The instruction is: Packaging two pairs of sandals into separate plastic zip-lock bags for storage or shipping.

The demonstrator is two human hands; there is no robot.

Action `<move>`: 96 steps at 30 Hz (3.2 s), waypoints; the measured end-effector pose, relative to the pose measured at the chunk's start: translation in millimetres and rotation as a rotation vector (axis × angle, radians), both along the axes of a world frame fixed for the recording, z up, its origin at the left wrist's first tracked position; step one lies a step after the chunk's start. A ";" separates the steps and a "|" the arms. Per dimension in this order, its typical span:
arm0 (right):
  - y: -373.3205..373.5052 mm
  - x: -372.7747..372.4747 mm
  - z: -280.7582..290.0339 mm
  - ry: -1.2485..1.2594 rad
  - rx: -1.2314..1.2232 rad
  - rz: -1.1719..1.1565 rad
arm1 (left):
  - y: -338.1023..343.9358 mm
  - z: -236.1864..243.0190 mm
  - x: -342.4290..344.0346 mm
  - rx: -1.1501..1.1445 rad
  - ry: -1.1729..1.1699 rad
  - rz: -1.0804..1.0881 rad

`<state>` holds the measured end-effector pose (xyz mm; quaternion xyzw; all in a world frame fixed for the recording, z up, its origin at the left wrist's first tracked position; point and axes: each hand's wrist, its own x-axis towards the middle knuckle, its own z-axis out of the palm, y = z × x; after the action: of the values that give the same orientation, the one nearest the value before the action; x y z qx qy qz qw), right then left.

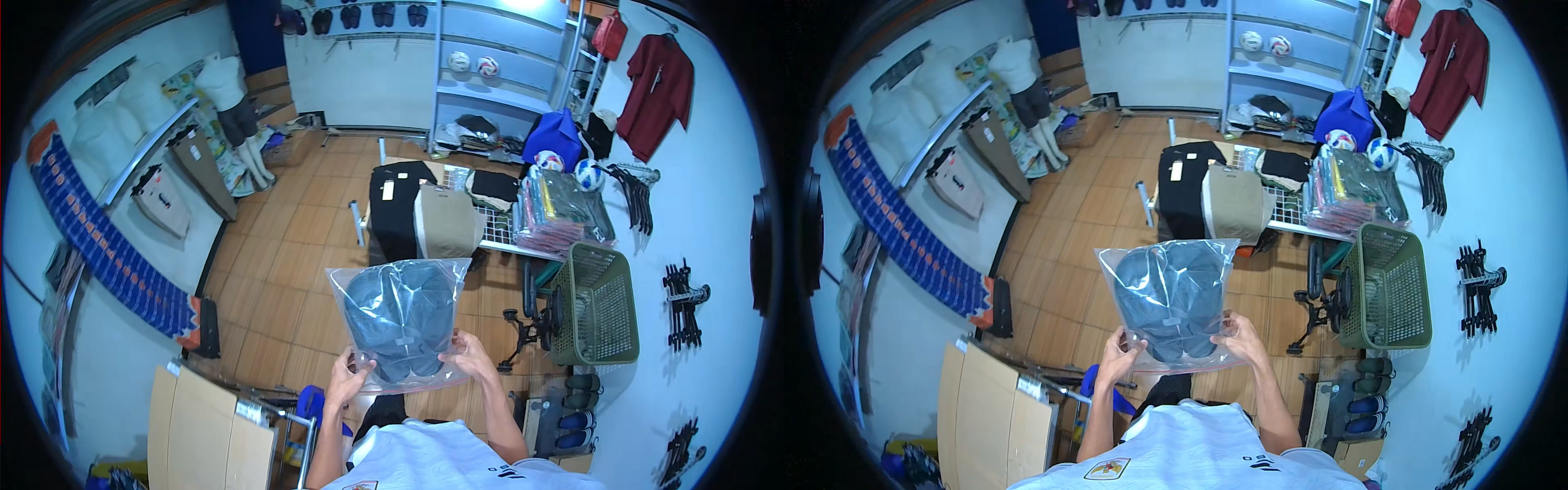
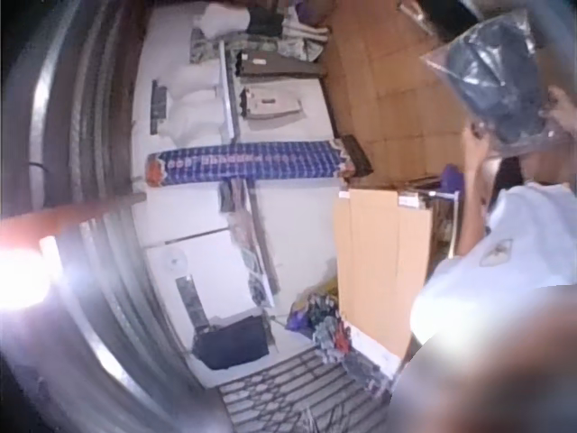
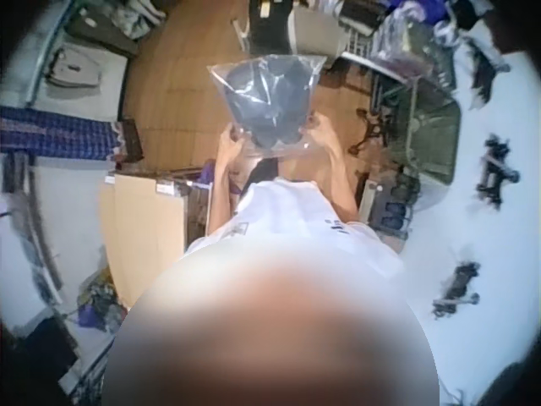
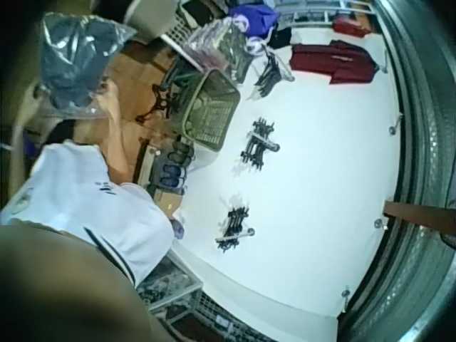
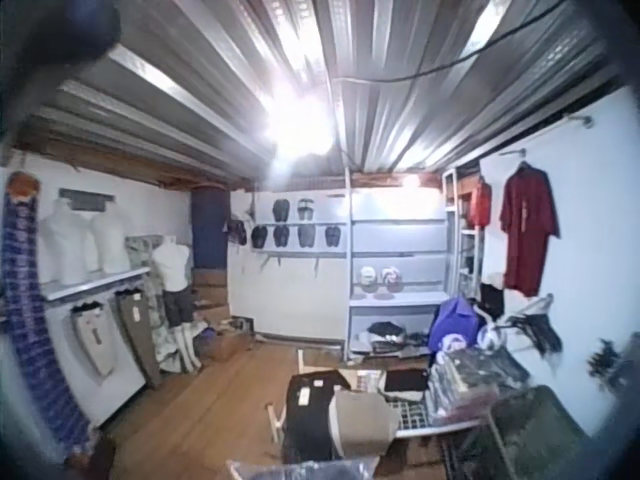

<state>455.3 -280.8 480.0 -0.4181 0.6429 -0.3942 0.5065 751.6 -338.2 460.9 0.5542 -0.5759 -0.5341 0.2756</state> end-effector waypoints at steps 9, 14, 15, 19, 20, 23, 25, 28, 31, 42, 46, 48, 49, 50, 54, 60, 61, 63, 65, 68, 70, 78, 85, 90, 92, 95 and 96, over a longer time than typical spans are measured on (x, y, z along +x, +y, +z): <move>-118.9 -12.8 2.9 0.001 -0.121 -0.173 | -140.1 -6.9 -6.0 0.098 0.253 -0.103; -214.1 -0.1 -24.6 -0.015 -0.231 -0.078 | -214.9 -24.5 19.6 0.149 0.368 0.042; -230.9 11.3 -21.7 -0.023 -0.224 -0.036 | -223.9 -29.6 34.1 0.148 0.367 0.085; -297.2 48.0 -24.4 -0.004 -0.229 0.071 | -251.7 -15.6 78.9 0.057 0.161 0.111; -312.5 57.5 -30.3 -0.030 -0.260 0.109 | -254.0 -1.1 87.8 0.056 0.113 0.119; -360.7 97.5 -38.1 -0.057 -0.224 0.253 | -255.3 6.4 118.4 -0.054 0.051 0.310; -391.0 129.9 -28.7 -0.092 -0.167 0.342 | -255.2 -2.4 142.8 -0.042 0.063 0.429; -440.5 176.5 -34.3 -0.136 -0.167 0.481 | -259.1 -17.7 173.2 -0.025 0.145 0.625; -490.7 222.1 -28.5 -0.090 -0.219 0.644 | -263.0 -23.8 197.3 -0.034 0.221 0.798; -672.9 411.8 -7.4 0.137 -0.384 1.194 | -324.9 0.3 282.5 -0.079 0.309 1.202; -710.4 491.0 -7.1 0.087 -0.379 1.349 | -335.6 -1.3 308.6 -0.150 0.248 1.302; -718.6 530.3 -6.8 0.029 -0.439 1.453 | -337.5 -2.5 324.8 -0.215 0.285 1.379; -721.4 548.3 -8.2 0.024 -0.443 1.483 | -339.4 3.8 332.7 -0.233 0.382 1.418; -723.6 566.5 -10.4 0.000 -0.431 1.498 | -340.8 8.6 340.3 -0.252 0.479 1.452; -731.2 643.5 -21.5 -0.009 -0.436 1.584 | -344.6 5.2 384.4 -0.266 0.525 1.574; -727.5 745.1 3.2 0.009 -0.546 1.669 | -348.6 21.0 473.7 -0.263 0.498 1.636; -726.2 761.6 10.7 0.006 -0.548 1.676 | -351.1 33.1 488.3 -0.246 0.464 1.661; -723.8 796.3 21.6 -0.017 -0.404 1.709 | -349.8 41.9 523.3 -0.227 0.429 1.698; -721.6 834.5 18.4 -0.038 -0.364 1.724 | -346.6 39.2 553.9 -0.241 0.431 1.711; -717.1 880.3 13.1 -0.067 -0.283 1.763 | -339.5 34.5 594.6 -0.324 0.460 1.726; -709.5 914.9 13.7 -0.083 -0.247 1.801 | -335.0 40.9 617.0 -0.350 0.449 1.760; -677.4 1053.5 5.0 -0.252 -0.106 1.937 | -307.4 26.2 707.0 -0.277 0.236 1.941; -649.9 1194.3 24.4 -0.189 -0.190 2.112 | -294.9 36.1 798.3 -0.419 0.108 2.093; -616.5 1282.2 50.3 -0.256 -0.183 2.216 | -279.4 50.3 849.2 -0.572 0.103 2.181; -601.7 1305.6 59.0 -0.282 -0.191 2.251 | -271.0 53.8 864.0 -0.605 0.063 2.258; -576.2 1342.6 55.2 -0.340 -0.213 2.321 | -253.6 56.4 883.2 -0.689 0.040 2.352; -565.4 1351.1 63.2 -0.352 -0.201 2.337 | -246.8 60.0 889.8 -0.725 0.008 2.366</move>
<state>1806.4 -846.2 543.2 -0.7296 -0.2409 0.2065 0.6059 1641.4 -585.0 521.0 0.6238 0.1650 0.2319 0.7279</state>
